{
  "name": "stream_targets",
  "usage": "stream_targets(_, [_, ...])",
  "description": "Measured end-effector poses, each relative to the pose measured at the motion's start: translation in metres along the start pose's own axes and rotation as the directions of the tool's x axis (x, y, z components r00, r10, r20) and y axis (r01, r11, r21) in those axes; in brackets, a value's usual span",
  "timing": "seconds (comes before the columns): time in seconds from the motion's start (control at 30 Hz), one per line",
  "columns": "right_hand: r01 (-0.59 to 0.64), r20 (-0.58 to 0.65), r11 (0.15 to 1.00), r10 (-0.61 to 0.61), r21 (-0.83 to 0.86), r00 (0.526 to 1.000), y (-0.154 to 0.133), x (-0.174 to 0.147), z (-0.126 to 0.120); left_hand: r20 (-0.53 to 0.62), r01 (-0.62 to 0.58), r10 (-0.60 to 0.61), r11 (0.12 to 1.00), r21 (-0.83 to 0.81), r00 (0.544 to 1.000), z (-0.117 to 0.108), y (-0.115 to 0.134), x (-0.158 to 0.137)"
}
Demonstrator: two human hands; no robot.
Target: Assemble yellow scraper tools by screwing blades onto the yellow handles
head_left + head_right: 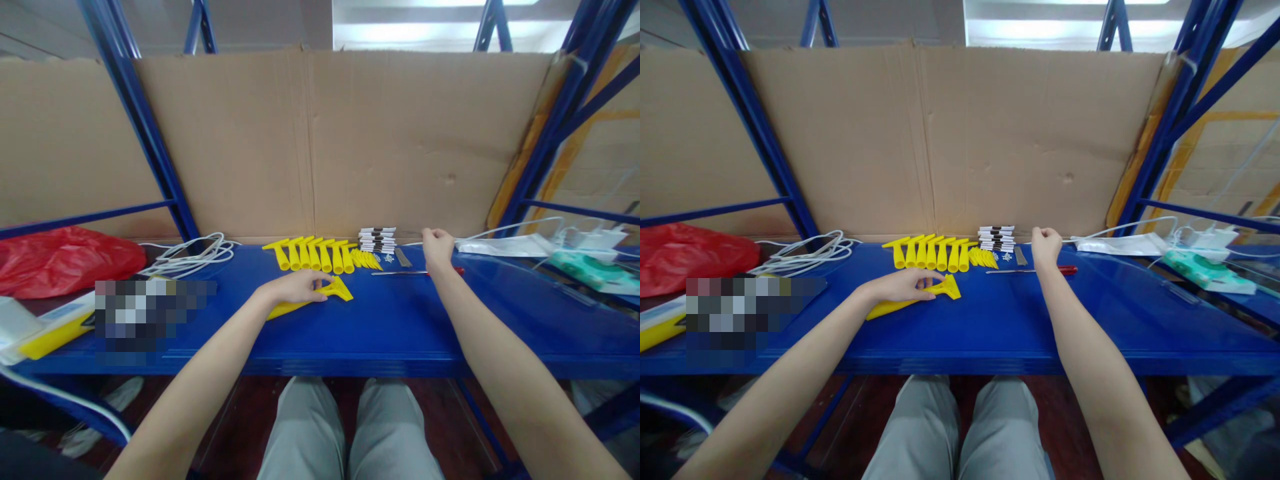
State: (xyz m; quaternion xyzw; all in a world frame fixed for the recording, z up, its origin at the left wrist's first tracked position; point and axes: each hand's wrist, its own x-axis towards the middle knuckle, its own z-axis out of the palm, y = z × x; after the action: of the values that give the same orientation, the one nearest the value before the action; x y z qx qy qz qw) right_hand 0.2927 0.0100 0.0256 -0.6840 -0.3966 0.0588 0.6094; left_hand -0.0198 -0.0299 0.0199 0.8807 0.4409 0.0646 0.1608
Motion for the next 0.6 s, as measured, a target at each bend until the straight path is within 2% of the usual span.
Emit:
stream_targets(0.07, [0.007, 0.022, 0.994, -0.01, 0.111, 1.0, -0.009, -0.007, 0.004, -0.054, 0.009, -0.008, 1.0, 0.015, 0.999, 0.0, 0.0, 0.0])
stream_targets(0.17, [0.022, 0.12, 0.975, -0.049, 0.222, 0.992, -0.022, -0.023, 0.009, -0.141, 0.009, -0.005, 1.0, 0.027, 0.99, 0.001, 0.002, 0.002])
stream_targets(0.3, [0.039, 0.296, 0.966, -0.116, 0.254, 0.948, -0.031, -0.046, 0.019, -0.206, 0.011, -0.007, 1.0, 0.019, 0.978, 0.005, 0.005, 0.005])
stream_targets(0.47, [0.096, 0.539, 0.981, -0.174, 0.17, 0.824, -0.028, -0.067, 0.033, -0.231, -0.001, -0.003, 1.0, -0.018, 0.973, 0.01, 0.004, 0.009])
stream_targets(0.6, [0.107, 0.665, 0.982, -0.184, 0.155, 0.724, -0.026, -0.074, 0.035, -0.238, 0.0, -0.011, 0.999, -0.045, 0.971, 0.011, 0.002, 0.01])
